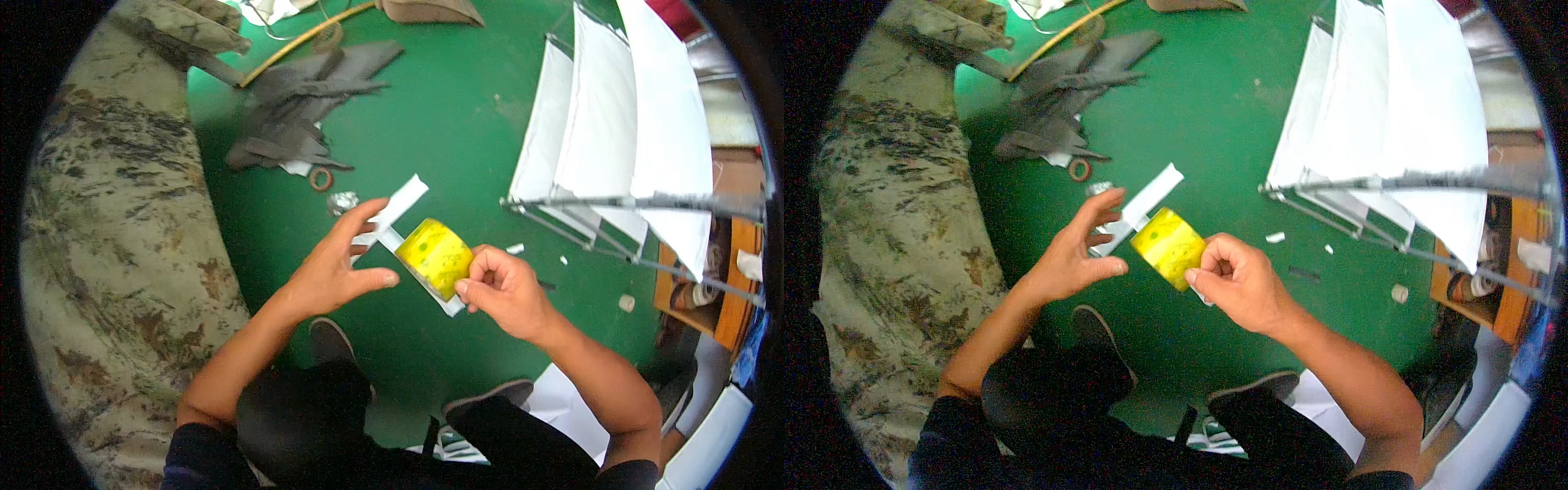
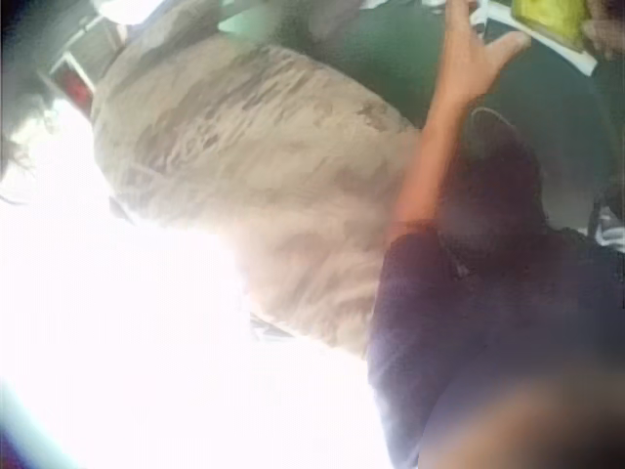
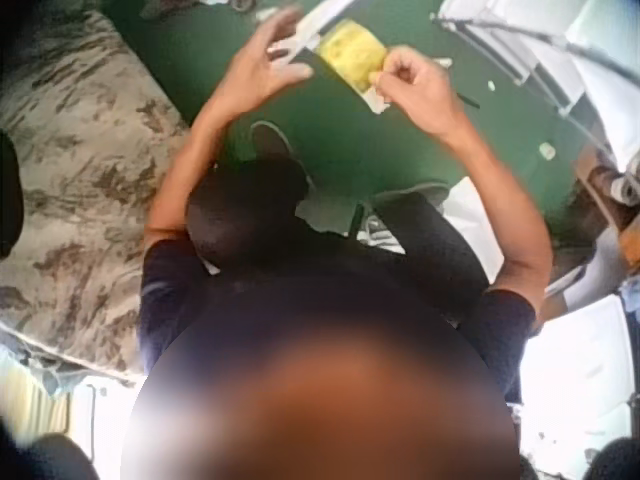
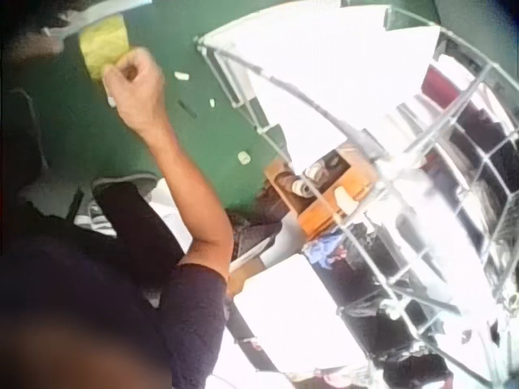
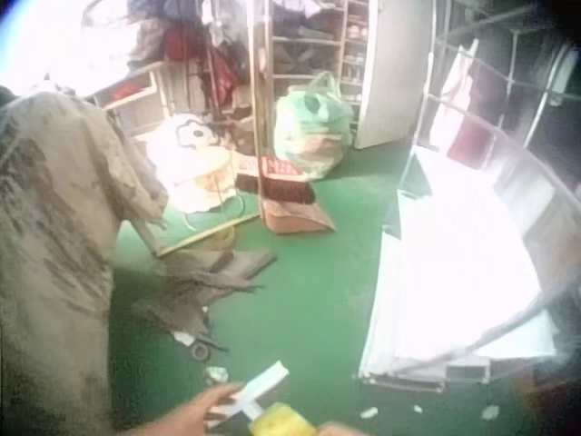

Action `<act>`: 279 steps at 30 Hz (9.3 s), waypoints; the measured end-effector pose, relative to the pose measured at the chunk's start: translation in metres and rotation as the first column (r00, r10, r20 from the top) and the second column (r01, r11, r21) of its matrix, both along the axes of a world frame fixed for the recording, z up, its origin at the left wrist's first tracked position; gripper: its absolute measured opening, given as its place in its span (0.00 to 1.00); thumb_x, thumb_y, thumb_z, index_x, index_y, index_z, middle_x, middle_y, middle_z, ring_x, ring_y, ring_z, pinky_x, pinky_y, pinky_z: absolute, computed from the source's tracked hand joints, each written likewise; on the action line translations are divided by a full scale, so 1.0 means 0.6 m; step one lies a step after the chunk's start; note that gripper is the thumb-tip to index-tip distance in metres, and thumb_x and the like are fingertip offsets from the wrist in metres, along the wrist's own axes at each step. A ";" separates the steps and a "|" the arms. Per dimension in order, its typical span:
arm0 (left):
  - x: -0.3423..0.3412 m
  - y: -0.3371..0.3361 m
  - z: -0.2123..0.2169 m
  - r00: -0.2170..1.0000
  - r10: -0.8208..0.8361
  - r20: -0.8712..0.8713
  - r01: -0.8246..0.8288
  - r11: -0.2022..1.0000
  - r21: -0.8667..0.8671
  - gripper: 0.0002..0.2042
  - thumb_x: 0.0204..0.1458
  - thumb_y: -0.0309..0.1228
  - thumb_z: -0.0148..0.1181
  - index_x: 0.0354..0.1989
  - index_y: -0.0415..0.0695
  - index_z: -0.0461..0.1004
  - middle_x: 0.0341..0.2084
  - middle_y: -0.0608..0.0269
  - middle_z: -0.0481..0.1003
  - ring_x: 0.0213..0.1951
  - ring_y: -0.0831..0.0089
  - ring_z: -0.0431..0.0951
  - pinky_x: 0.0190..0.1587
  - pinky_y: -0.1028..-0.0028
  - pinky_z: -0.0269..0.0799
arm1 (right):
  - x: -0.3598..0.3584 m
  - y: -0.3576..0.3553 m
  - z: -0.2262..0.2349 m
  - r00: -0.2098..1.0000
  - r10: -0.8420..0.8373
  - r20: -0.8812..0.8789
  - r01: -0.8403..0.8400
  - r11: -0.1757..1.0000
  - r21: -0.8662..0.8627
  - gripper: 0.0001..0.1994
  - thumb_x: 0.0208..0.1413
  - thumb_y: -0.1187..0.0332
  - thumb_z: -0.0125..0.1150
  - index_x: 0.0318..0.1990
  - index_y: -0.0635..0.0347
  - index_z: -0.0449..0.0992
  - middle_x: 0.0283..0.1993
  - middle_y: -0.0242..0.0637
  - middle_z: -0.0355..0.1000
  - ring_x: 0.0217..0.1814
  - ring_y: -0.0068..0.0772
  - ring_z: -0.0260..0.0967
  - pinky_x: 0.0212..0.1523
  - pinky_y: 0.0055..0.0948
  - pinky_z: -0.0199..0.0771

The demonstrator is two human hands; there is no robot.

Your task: The person assembles a white wire shelving unit by attaching white panels to the frame using clear tape. They repeatedly tear tape, apply it to joints, and smooth the panels into place. The person also handles a roll of yellow tape and additional white panels during the process.

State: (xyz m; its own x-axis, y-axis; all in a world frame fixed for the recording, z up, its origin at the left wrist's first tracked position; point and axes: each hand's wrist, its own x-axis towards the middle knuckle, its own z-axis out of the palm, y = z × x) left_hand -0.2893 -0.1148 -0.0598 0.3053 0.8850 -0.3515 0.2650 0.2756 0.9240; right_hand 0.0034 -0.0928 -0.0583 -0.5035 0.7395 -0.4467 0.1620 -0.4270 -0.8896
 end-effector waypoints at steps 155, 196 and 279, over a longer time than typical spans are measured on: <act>0.216 0.008 -0.044 0.932 -0.051 0.359 0.356 0.329 -0.875 0.41 0.59 0.68 0.39 0.64 0.43 0.67 0.54 0.48 0.77 0.50 0.50 0.80 0.45 0.44 0.77 | 0.163 -0.065 0.049 0.914 0.071 0.399 -0.405 0.125 0.906 0.05 0.46 0.71 0.62 0.26 0.57 0.70 0.26 0.33 0.66 0.27 0.31 0.69 0.26 0.32 0.74; 0.256 -0.004 -0.026 0.946 -0.296 0.133 0.308 0.947 -0.087 0.18 0.55 0.29 0.71 0.49 0.40 0.68 0.39 0.62 0.75 0.43 0.77 0.75 0.47 0.72 0.73 | 0.169 -0.082 0.024 0.896 -0.275 0.349 -0.168 0.518 0.839 0.07 0.49 0.75 0.66 0.30 0.61 0.72 0.28 0.40 0.70 0.28 0.45 0.72 0.28 0.40 0.73; 0.173 0.035 -0.060 0.726 0.462 0.510 0.293 0.464 -0.836 0.33 0.62 0.69 0.36 0.44 0.48 0.70 0.23 0.65 0.67 0.29 0.65 0.77 0.35 0.49 0.85 | 0.219 -0.058 0.068 0.924 -0.348 0.158 0.205 0.801 0.562 0.10 0.56 0.79 0.67 0.46 0.63 0.80 0.37 0.35 0.78 0.38 0.21 0.77 0.38 0.22 0.77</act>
